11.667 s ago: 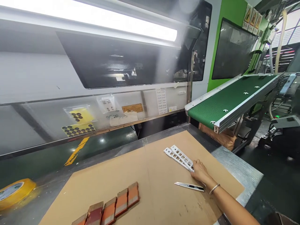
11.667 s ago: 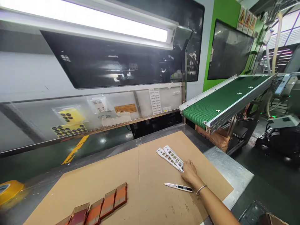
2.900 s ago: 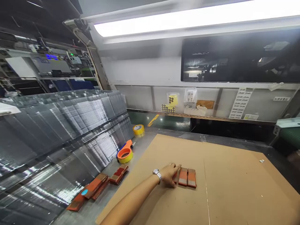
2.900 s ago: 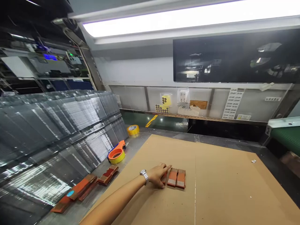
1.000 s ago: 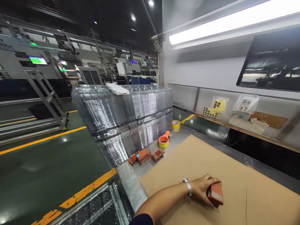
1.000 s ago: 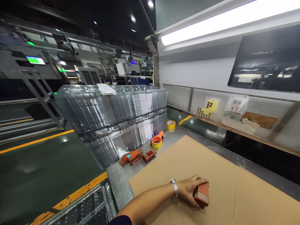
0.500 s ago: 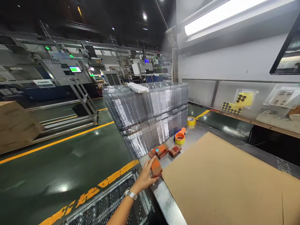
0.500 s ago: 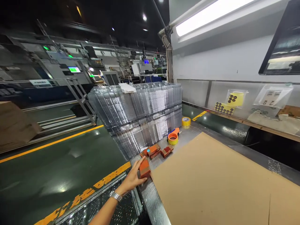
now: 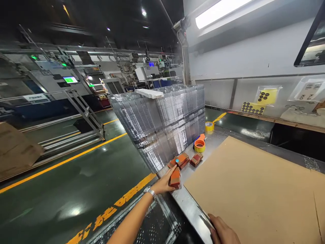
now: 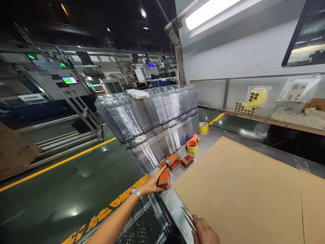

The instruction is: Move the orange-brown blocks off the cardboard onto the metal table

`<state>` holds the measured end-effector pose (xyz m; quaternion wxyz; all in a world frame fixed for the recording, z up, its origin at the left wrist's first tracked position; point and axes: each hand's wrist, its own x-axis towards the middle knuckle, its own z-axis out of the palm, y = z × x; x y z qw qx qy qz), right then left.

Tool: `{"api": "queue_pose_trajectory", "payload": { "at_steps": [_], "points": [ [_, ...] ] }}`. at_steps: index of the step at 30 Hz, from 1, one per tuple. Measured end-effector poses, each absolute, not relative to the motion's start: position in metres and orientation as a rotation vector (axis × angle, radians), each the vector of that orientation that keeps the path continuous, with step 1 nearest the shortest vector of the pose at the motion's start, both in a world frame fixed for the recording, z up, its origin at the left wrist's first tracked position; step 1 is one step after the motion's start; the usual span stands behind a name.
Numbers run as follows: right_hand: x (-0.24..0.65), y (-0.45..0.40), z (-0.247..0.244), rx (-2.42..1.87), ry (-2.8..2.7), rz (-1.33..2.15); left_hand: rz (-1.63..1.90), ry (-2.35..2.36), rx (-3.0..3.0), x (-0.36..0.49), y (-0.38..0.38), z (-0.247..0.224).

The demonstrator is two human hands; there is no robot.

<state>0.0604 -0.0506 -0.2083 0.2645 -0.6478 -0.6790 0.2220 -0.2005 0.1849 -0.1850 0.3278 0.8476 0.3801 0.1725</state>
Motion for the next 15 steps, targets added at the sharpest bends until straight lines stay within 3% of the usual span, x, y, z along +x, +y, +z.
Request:
{"api": "queue_pose_trajectory", "payload": {
  "at_steps": [7,15],
  "points": [
    [0.034,-0.026,-0.183,-1.874,-2.017,0.649,0.621,1.097,2.170,-0.220,0.195,-0.199],
    [-0.016,0.016,-0.194,-2.094,-2.214,0.330,1.147,1.580,1.792,-0.224,0.166,-0.233]
  ]
}}
